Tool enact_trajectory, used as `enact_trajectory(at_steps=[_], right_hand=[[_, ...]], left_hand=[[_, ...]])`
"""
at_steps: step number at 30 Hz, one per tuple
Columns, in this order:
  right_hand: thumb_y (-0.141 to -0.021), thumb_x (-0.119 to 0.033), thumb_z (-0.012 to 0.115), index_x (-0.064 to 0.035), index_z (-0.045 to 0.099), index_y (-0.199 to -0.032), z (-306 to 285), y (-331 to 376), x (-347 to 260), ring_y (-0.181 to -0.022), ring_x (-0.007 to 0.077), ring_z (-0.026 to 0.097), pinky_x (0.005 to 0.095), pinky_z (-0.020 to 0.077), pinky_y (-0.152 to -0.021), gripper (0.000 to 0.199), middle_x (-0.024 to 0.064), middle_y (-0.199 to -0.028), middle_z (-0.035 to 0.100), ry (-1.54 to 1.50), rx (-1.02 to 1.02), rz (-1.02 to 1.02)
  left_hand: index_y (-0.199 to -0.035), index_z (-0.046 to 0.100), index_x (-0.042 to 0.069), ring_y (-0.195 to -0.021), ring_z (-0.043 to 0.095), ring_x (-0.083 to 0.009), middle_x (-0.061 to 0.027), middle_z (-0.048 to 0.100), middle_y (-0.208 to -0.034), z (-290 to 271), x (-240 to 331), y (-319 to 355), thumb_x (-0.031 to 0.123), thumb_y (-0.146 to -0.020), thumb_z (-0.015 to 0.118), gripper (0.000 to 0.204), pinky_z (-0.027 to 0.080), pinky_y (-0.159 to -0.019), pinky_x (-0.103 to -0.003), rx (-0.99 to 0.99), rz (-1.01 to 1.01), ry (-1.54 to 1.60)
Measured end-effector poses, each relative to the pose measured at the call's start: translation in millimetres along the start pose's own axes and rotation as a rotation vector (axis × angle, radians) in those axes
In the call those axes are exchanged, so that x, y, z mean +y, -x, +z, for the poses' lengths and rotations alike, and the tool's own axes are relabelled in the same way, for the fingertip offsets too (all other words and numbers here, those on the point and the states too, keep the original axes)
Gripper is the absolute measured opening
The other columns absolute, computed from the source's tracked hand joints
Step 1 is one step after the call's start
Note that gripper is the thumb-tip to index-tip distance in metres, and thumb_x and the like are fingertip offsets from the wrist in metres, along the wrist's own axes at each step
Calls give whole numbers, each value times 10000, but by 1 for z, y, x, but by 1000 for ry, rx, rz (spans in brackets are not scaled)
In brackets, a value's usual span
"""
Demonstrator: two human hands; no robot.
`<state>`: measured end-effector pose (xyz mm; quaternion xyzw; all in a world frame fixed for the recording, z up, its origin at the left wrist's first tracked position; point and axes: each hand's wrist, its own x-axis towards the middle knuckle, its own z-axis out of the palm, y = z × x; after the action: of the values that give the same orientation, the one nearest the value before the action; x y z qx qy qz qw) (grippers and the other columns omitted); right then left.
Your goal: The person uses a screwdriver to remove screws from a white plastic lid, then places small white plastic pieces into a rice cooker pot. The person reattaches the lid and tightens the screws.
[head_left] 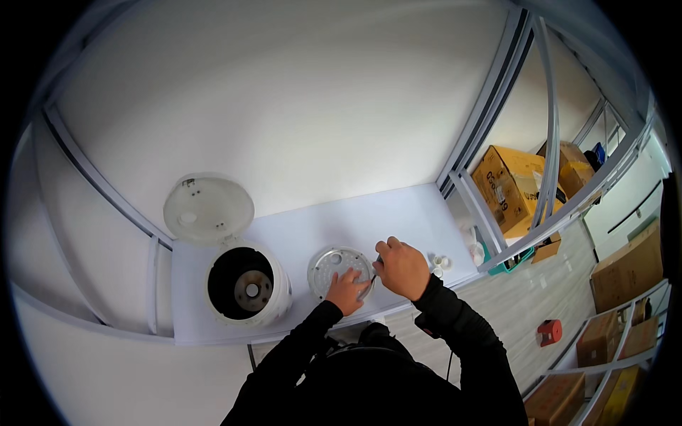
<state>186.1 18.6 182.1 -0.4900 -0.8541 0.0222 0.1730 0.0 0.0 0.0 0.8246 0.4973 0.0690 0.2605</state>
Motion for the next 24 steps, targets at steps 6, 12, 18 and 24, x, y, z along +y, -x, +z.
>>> enact_trajectory(at_steps=[6,12,18,24], right_hand=[[-821,-229,815,-34,617,-911,-3,4,-5,-736,347,685,436,554,-623,292,139,-813,631,-13,26,48],[-816,-226,804,-39,615,-905,-5,10,-1,-758,361,687,455,563,-643,280,158,-841,645,-51,103,104],[-848,-133,790,-24,681,-1033,-18,12,9,-716,354,677,444,533,-635,241,151,-870,672,-161,252,198],[-848,-142,782,-33,677,-1044,-15,17,17,-779,402,680,479,547,-674,247,175,-904,666,-271,291,238]], left_hand=[[-1443,611,233,-1510,324,-414,-166,464,-1531,0,0,3,210,-785,794,684,234,-1176,-704,51,47,25],[-1427,612,175,-1515,339,-397,-158,465,-1528,-2,-1,10,170,-760,798,693,254,-1166,-688,39,91,36],[-1345,639,166,-1526,338,-354,-92,479,-1542,-8,-7,22,5,-766,677,602,197,-1211,-675,-73,142,-25],[-1161,693,174,-1526,357,-290,-32,558,-1477,-35,2,38,11,-798,639,402,174,-1234,-661,-104,105,-137]])
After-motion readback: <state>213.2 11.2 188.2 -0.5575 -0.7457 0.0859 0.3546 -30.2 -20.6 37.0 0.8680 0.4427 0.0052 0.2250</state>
